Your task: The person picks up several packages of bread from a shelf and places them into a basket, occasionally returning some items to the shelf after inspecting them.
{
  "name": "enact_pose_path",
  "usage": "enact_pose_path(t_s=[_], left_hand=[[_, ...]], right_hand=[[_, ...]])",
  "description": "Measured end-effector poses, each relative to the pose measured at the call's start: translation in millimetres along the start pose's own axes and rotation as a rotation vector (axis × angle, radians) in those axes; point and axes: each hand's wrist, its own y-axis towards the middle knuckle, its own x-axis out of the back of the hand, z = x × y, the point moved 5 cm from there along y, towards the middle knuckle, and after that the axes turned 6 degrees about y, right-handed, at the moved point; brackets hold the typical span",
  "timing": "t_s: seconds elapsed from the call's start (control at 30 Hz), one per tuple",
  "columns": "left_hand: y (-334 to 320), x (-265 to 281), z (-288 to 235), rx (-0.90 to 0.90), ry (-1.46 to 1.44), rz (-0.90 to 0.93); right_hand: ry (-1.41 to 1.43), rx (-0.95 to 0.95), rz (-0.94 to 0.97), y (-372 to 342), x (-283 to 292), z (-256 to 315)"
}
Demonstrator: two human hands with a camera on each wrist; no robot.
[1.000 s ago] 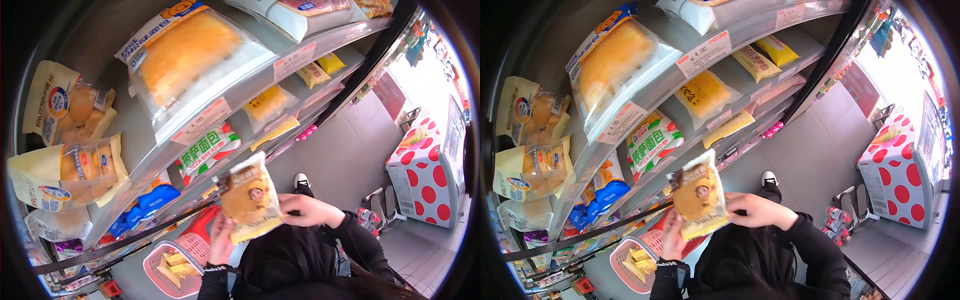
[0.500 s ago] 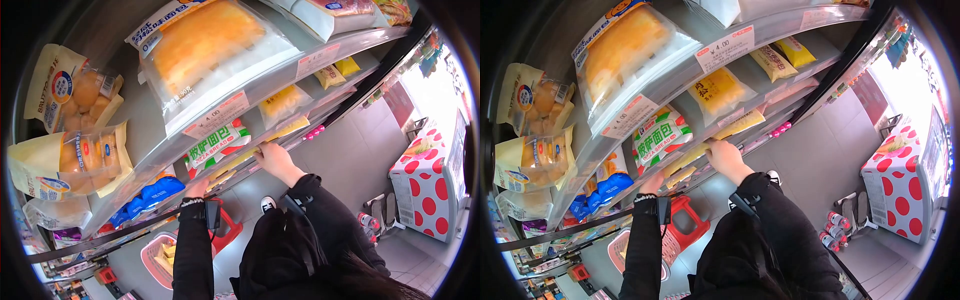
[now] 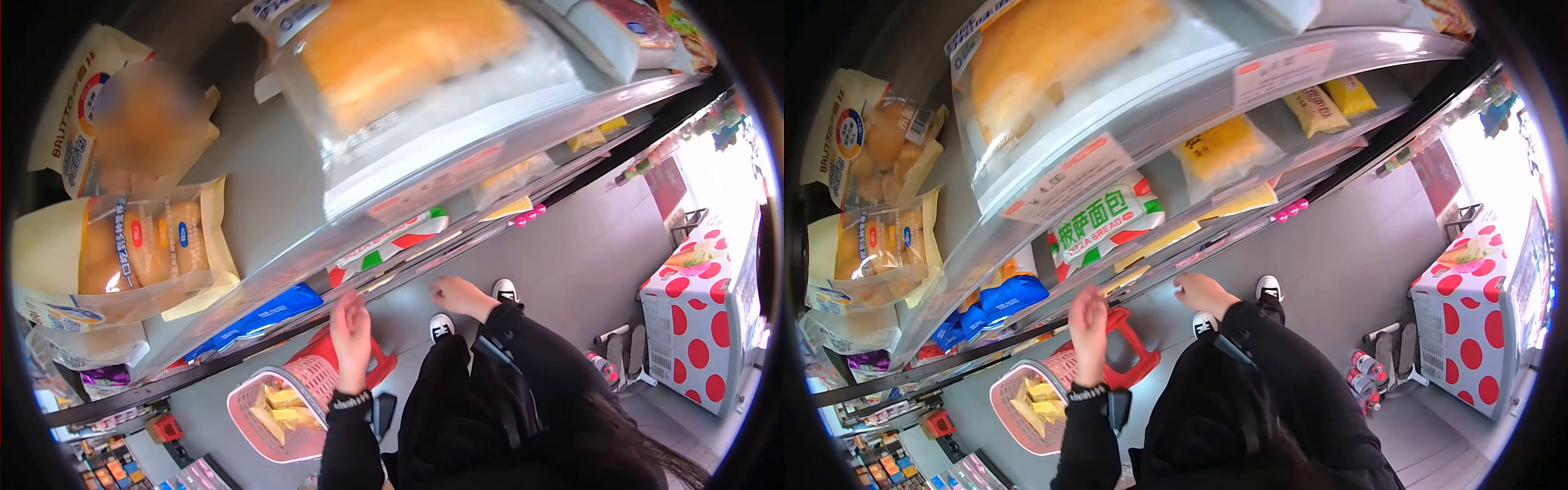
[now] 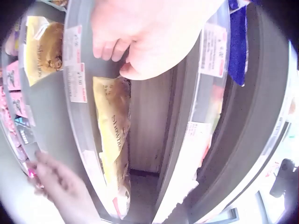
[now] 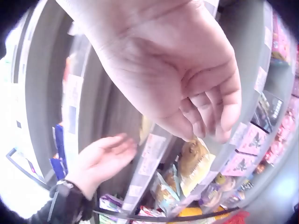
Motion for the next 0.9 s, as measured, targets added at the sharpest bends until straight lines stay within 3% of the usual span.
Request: enact_pose_path(t_s=[0.03,0.07,0.13,0.23,0.37,0.43,0.5,0.57,0.6,0.63,0.7,0.77,0.83,0.9], left_hand=[[-17,7,4,-0.006,0.013,0.013],[-35,13,8,0.11,-0.018,0.012],[-68,26,29,0.271,-0.06,0.03],[-107,45,52,0.375,-0.073,0.058],[-140,67,67,0.539,-0.092,0.106],[-144,74,72,0.567,-0.091,0.087],[-145,75,75,0.584,-0.09,0.084],[-142,73,85,0.616,-0.147,0.091],[-138,71,91,0.644,-0.199,0.1],[-132,68,95,0.633,-0.214,0.105],[-121,57,104,0.689,-0.356,0.103],[-107,42,105,0.676,-0.428,0.102],[-97,30,111,0.733,-0.522,-0.018],[-89,19,107,0.729,-0.563,0.021]], right_hand=[[0.005,-0.053,-0.017,17,-12,-6],[0.016,-0.047,-0.012,33,-25,-8],[-0.166,-0.035,-0.235,63,-38,-7],[-0.347,-0.102,-0.374,96,-57,-4],[-0.513,-0.229,-0.163,121,-80,-11],[-0.252,-0.191,-0.393,118,-72,-12],[-0.289,-0.13,-0.323,115,-76,-18],[0.005,0.176,-0.268,115,-71,-11],[0.177,0.153,-0.195,104,-62,-2],[0.16,0.156,-0.202,91,-51,5],[0.495,-0.09,0.112,65,-50,7],[0.774,-0.022,0.107,37,-45,3],[0.842,-0.052,0.17,3,-31,16],[0.849,-0.097,0.238,-27,-18,28]])
